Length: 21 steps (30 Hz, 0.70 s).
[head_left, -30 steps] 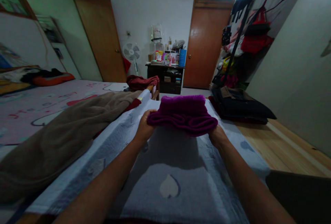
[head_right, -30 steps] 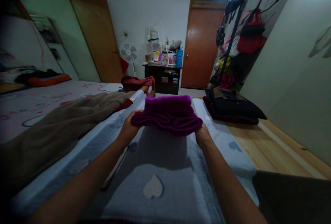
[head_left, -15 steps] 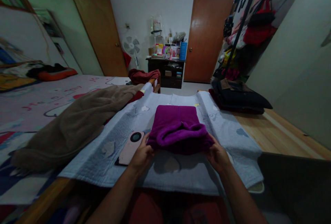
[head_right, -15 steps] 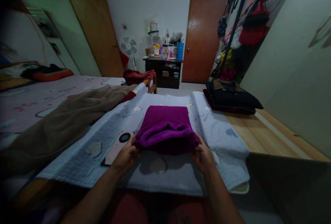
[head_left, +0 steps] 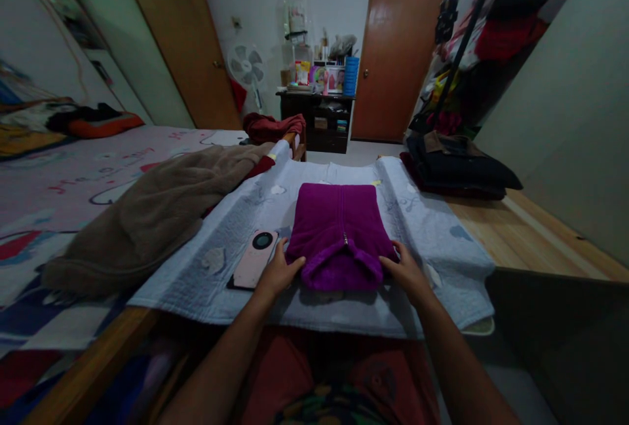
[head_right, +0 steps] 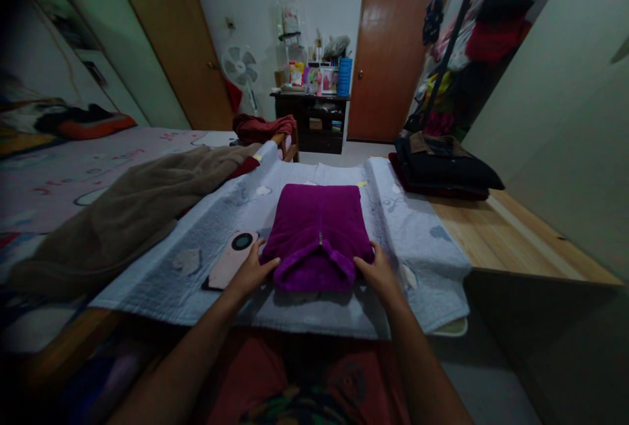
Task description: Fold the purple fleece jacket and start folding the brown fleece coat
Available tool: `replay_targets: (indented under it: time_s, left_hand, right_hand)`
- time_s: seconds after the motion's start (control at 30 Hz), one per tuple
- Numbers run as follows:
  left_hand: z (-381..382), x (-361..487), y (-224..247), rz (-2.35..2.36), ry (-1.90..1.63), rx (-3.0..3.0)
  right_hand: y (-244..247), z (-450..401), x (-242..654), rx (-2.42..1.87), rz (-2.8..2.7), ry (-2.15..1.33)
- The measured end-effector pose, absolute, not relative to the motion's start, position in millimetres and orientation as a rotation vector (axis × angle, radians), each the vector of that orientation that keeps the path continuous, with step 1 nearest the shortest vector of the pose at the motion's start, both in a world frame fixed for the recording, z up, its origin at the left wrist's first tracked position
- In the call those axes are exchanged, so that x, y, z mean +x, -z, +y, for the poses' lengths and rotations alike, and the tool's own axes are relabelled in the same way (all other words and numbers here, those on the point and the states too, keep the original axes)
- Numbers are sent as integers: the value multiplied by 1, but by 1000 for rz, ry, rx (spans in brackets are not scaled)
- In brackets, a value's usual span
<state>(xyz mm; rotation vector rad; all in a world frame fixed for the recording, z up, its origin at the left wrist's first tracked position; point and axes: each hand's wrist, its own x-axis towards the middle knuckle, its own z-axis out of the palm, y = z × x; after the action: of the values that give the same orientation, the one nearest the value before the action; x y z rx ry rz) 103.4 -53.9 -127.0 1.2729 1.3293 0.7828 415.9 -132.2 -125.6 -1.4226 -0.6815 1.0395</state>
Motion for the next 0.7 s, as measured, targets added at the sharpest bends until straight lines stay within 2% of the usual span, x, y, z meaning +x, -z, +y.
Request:
replay_targets:
  time_s: [0.1, 0.27, 0.33, 0.5, 0.63, 0.7]
  left_hand:
    - [-57, 101, 129, 1395, -824, 1592]
    - [-55, 111, 111, 1733, -764, 2153]
    - [-48, 126, 96, 1700, -791, 2351]
    - [-23, 180, 71, 1236, -580, 2649]
    - [-12, 200, 89, 1216, -197, 2633]
    - [-12, 198, 102, 1226, -113, 2609]
  right_hand:
    - [131, -132, 420, -1500, -816, -951]
    - [119, -125, 420, -1971, -1195, -457]
    - [113, -120, 415, -2052, -1297, -376]
    - [107, -109, 406, -2108, -1450, -281]
    - [113, -107, 414, -2099, -1458, -395]
    - [116, -108, 422, -2063, -1460, -436]
